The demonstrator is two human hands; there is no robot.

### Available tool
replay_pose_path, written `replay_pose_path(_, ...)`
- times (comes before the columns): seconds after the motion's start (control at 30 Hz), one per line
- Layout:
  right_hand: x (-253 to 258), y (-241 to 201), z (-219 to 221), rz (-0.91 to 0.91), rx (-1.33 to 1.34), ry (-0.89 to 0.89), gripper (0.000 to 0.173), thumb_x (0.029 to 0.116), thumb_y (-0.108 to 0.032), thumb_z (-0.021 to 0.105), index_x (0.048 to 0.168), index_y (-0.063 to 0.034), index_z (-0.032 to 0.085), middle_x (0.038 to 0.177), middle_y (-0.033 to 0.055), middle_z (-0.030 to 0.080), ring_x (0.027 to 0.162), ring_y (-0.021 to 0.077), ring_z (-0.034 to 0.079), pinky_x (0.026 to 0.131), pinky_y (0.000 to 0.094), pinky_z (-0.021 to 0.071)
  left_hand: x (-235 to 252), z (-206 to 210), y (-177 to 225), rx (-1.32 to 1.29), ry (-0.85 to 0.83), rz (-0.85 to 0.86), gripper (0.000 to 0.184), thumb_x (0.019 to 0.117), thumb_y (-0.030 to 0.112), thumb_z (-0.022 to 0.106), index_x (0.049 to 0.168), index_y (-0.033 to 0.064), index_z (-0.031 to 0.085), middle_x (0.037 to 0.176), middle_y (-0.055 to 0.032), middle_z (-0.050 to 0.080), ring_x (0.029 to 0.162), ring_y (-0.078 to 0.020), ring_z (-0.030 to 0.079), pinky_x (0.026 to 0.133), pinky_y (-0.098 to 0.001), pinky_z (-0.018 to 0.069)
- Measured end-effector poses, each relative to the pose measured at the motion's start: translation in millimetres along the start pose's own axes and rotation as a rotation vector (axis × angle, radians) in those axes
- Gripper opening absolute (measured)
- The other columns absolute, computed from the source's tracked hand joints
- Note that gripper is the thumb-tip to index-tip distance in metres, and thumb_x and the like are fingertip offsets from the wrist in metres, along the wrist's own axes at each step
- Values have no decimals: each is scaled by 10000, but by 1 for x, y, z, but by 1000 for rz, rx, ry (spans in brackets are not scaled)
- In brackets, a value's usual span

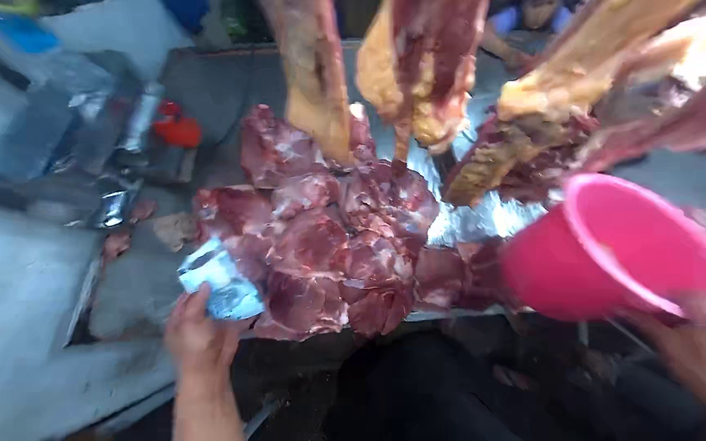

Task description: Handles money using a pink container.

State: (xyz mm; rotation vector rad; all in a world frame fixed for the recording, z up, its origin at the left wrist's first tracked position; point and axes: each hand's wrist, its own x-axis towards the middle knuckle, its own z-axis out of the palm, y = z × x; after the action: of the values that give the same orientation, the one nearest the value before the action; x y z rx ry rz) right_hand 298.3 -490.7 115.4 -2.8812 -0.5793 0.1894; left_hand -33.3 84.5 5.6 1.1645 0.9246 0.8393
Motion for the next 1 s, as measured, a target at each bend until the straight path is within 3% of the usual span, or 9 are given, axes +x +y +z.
replay_pose_path(0.07, -31, -19, 49, -54, 55, 216, 335, 771, -260, 876, 931, -31, 693, 928, 178, 687, 842, 358, 691, 751, 589, 577, 25, -30, 0, 28, -171, 55, 276, 1035, 210, 537, 1262, 77, 623, 1166, -109, 705, 1065, -261, 693, 952, -533, 573)
replay_pose_path(0.2, -62, -76, 115, -156, 137, 298, 100, 806, -189, 769, 867, -125, 722, 917, 73, 696, 824, 258, 697, 707, 484, 599, 50, -57, 2, 68, -379, 199, 329, 1057, 119, 497, 1379, 73, 551, 1270, -95, 667, 1146, -241, 660, 1022, -492, 544)
replay_pose_path(0.27, -76, -96, 147, -237, 172, 315, 21, 857, -148, 693, 862, -133, 706, 924, 61, 696, 829, 246, 696, 694, 456, 600, 37, -45, 12, 59, -374, 225, 337, 1053, 92, 499, 1387, 68, 532, 1264, -89, 663, 1127, -227, 664, 1009, -471, 553)
replay_pose_path(0.33, -73, -111, 177, -291, 195, 321, 54, 894, -152, 647, 876, -152, 698, 951, 39, 698, 860, 223, 694, 712, 426, 603, 33, -22, 22, 31, -390, 271, 319, 1055, 89, 499, 1371, 60, 535, 1236, -92, 670, 1104, -226, 673, 994, -465, 562)
replay_pose_path(0.47, -60, -124, 224, -324, 207, 194, 61, 910, -122, 655, 944, -140, 702, 1034, 59, 703, 945, 261, 700, 780, 459, 611, 8, 39, 60, 98, -437, 408, 296, 1014, 46, 548, 1309, 44, 572, 1167, -68, 694, 1053, -203, 686, 962, -426, 578)
replay_pose_path(0.6, -54, -110, 226, -386, 277, 58, 108, 902, -129, 662, 997, -153, 708, 1131, 38, 690, 1055, 238, 676, 892, 444, 588, -23, 82, 104, 100, -492, 550, 275, 990, 62, 597, 1264, 67, 595, 1126, -15, 703, 1022, -152, 685, 952, -359, 575)
replay_pose_path(0.77, -60, -96, 215, -478, 375, -71, 195, 941, -162, 638, 1112, -195, 727, 1262, 27, 652, 1154, 216, 637, 978, 418, 554, -44, 113, 110, 84, -495, 703, 352, 937, 80, 698, 1258, 11, 569, 1162, -76, 691, 1097, -216, 670, 999, -420, 553)
replay_pose_path(0.93, -66, -95, 197, -453, 491, -114, 329, 926, -156, 675, 1249, -216, 703, 1581, 22, 467, 1257, 240, 617, 1005, 455, 551, -95, 185, 111, 249, -704, 747, 342, 902, 186, 785, 1227, 186, 676, 1154, 52, 721, 1029, -120, 696, 904, -329, 605)
replay_pose_path(1.0, -72, -91, 189, -405, 533, -94, 417, 897, -165, 731, 1309, -218, 684, 1624, 28, 412, 1268, 255, 609, 1011, 471, 549, -108, 202, 101, 327, -774, 736, 320, 907, 190, 786, 1213, 184, 694, 1151, 41, 726, 1022, -136, 707, 896, -346, 621)
